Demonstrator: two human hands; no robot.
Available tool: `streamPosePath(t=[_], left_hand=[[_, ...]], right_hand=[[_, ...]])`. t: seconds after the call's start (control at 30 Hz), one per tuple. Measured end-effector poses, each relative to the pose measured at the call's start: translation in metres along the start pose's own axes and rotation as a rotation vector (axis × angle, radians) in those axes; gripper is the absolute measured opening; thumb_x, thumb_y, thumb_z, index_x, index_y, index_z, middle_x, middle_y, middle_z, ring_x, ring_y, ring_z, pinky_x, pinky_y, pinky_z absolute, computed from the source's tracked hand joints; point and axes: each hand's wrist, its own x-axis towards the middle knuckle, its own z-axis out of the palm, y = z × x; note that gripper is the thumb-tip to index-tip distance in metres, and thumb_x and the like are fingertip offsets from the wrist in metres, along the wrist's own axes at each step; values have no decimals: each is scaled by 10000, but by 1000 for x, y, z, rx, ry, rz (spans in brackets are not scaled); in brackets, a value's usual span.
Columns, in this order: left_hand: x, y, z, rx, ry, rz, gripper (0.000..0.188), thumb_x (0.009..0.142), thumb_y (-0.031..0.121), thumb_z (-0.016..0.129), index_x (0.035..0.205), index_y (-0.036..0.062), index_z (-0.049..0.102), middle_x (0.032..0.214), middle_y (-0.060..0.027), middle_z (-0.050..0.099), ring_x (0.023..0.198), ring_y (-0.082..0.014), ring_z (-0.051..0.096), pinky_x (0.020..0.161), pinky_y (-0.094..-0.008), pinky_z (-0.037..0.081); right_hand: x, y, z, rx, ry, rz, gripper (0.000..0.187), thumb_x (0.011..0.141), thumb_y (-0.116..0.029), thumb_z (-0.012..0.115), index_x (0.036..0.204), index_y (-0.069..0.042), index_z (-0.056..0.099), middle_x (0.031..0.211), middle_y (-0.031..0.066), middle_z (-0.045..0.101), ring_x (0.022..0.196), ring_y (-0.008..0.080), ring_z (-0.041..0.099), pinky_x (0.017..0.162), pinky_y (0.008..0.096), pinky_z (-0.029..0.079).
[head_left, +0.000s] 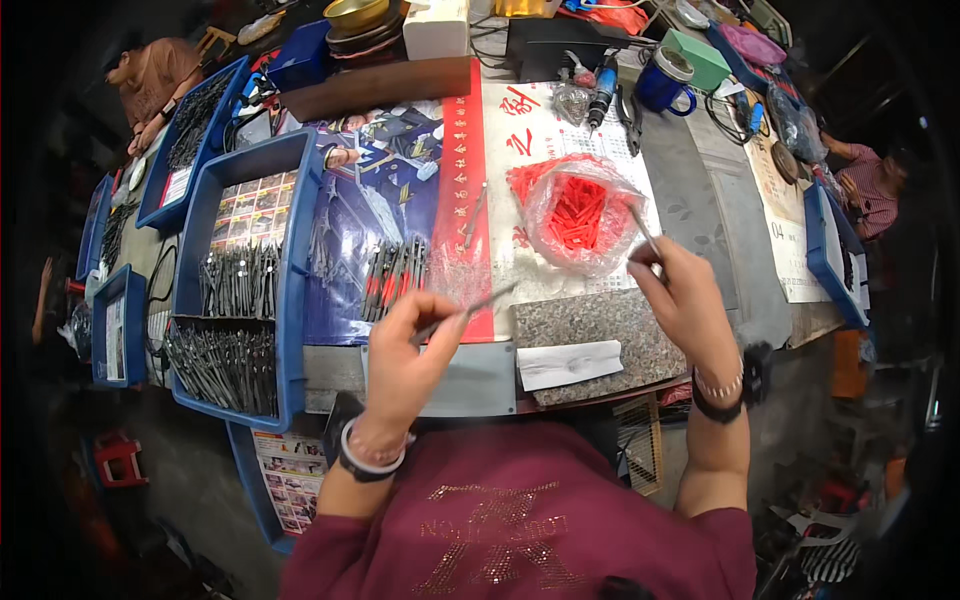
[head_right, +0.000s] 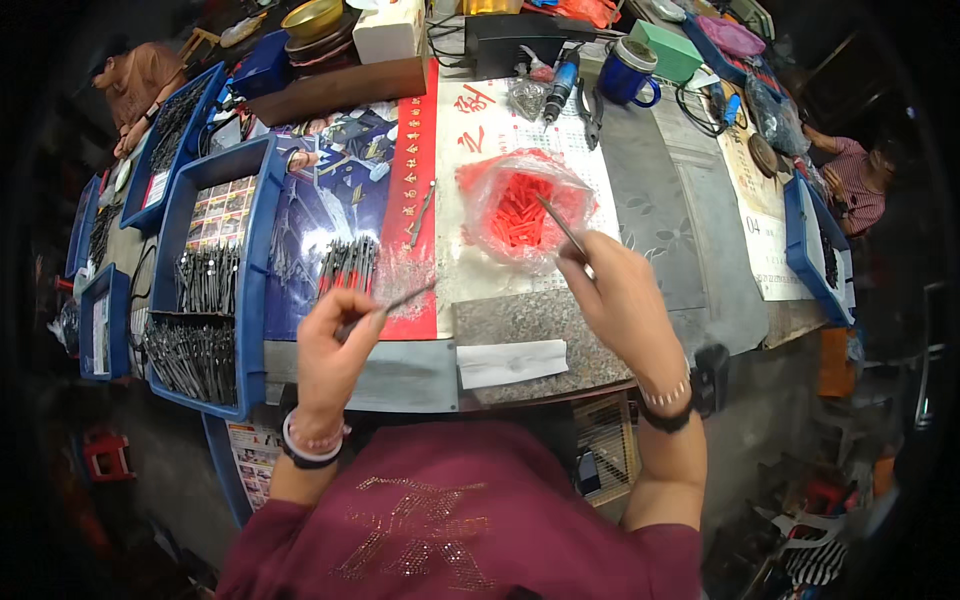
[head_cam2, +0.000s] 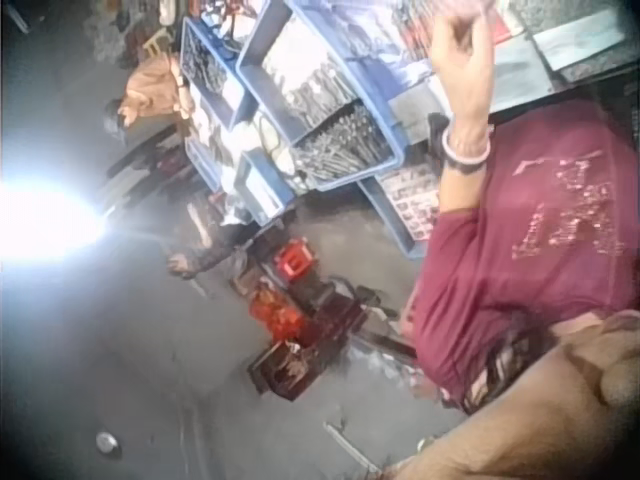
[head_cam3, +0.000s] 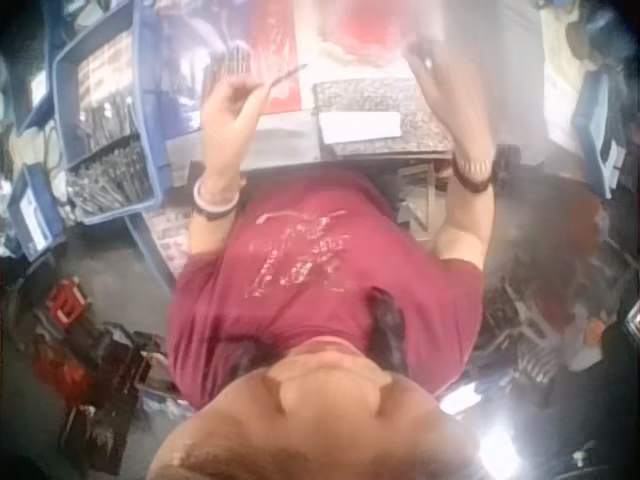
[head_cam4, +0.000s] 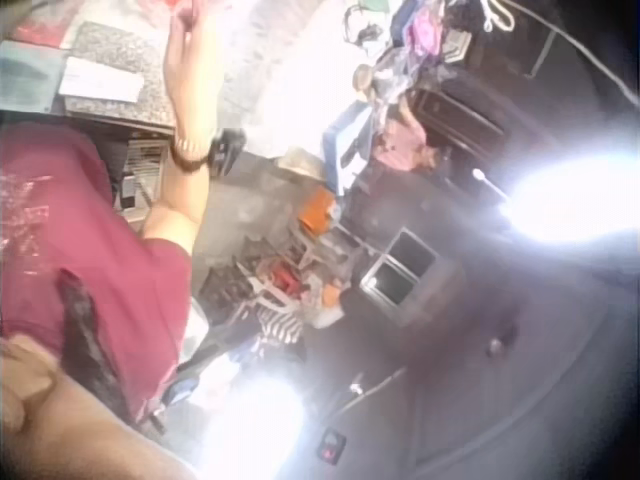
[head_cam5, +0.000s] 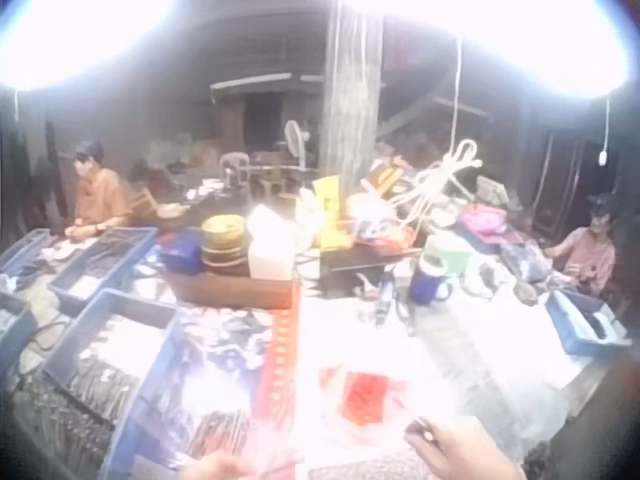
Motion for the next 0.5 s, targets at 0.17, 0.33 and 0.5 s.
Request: streamPosePath(t=[0.17, 0.33, 0.5], left_hand=[[-40, 6, -29, -175, -75, -226, 82, 819, -40, 655, 891, -14, 626, 749, 32, 566, 663, -15, 504, 576, -157, 376], [-55, -1, -49, -240, -165, -205, 127, 846, -53, 647, 970, -36, 668, 908, -44, 590, 853, -104, 574, 749, -210, 447], [-53, -4, -45, -198, -179, -150, 124, 855, -39, 643, 973, -30, 679, 913, -46, 596, 833, -106, 558, 717, -218, 442]], right_hand=[[57, 39, 52, -98, -191, -116, 98, 822, -88, 583, 870, -3, 570, 801, 184, 623, 757, 382, 610, 664, 455, 476], [77, 54, 94, -403, -186, -112, 70, 805, -71, 543, 821, -7, 563, 822, 189, 614, 774, 382, 621, 692, 479, 495], [81, 60, 112, -430, -119, -28, 80, 785, -74, 530, 805, -7, 569, 834, 193, 624, 788, 376, 630, 709, 474, 511]])
